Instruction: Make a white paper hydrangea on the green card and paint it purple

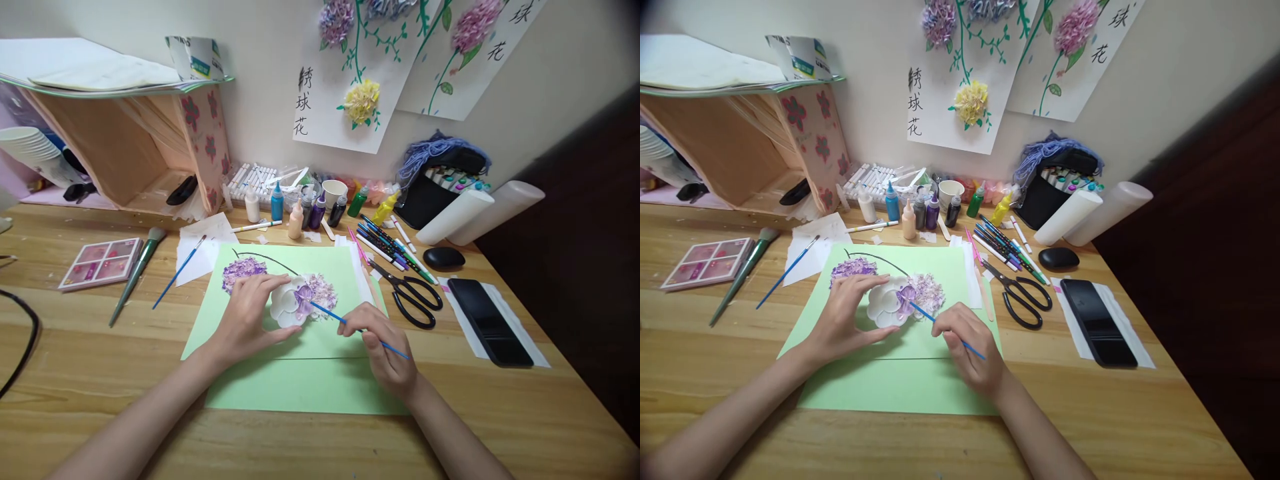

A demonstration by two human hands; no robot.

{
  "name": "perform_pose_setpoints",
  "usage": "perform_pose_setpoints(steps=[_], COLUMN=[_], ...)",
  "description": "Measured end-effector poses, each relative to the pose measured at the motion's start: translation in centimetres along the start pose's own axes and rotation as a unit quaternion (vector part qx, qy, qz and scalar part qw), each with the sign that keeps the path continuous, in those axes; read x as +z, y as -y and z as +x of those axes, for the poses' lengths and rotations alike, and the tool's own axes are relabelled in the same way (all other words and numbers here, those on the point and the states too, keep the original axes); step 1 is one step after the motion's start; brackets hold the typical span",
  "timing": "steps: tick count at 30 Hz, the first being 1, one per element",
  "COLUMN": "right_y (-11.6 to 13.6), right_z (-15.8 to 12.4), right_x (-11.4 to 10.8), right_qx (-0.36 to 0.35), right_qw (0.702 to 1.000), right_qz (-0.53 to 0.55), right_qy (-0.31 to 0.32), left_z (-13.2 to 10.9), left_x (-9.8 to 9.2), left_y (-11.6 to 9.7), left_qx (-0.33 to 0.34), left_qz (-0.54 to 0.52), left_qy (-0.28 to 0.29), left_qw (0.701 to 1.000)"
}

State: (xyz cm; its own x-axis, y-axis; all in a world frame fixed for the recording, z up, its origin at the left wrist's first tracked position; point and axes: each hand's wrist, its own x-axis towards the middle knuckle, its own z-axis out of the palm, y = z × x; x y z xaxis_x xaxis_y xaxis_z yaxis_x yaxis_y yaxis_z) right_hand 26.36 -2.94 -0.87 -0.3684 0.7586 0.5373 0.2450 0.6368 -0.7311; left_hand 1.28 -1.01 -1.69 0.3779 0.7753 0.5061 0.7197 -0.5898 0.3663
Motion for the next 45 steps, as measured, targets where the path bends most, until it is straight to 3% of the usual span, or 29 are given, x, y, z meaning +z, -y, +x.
perform_pose_setpoints(steps=[19, 31, 45], right_y=[0.0, 1.3, 1.5], right_z=[-0.3, 0.1, 0.2], right_x=[0.1, 0.3, 0.3], right_qx=[0.041, -0.014, -0.070], right_qw=[0.999, 1.000, 0.996], right_qz=[0.030, -0.012, -0.053], right_qy=[-0.019, 0.024, 0.035], left_z=[0.2, 0.3, 0.2], left_x=[-0.1, -0.4, -0.1], left_y=[-0.2, -0.6, -0.6], left_qx=[0.020, 0.094, 0.081], left_qz=[0.005, 0.056, 0.060], left_qy=[-0.007, -0.001, -0.014], left_qw=[1.000, 0.994, 0.995])
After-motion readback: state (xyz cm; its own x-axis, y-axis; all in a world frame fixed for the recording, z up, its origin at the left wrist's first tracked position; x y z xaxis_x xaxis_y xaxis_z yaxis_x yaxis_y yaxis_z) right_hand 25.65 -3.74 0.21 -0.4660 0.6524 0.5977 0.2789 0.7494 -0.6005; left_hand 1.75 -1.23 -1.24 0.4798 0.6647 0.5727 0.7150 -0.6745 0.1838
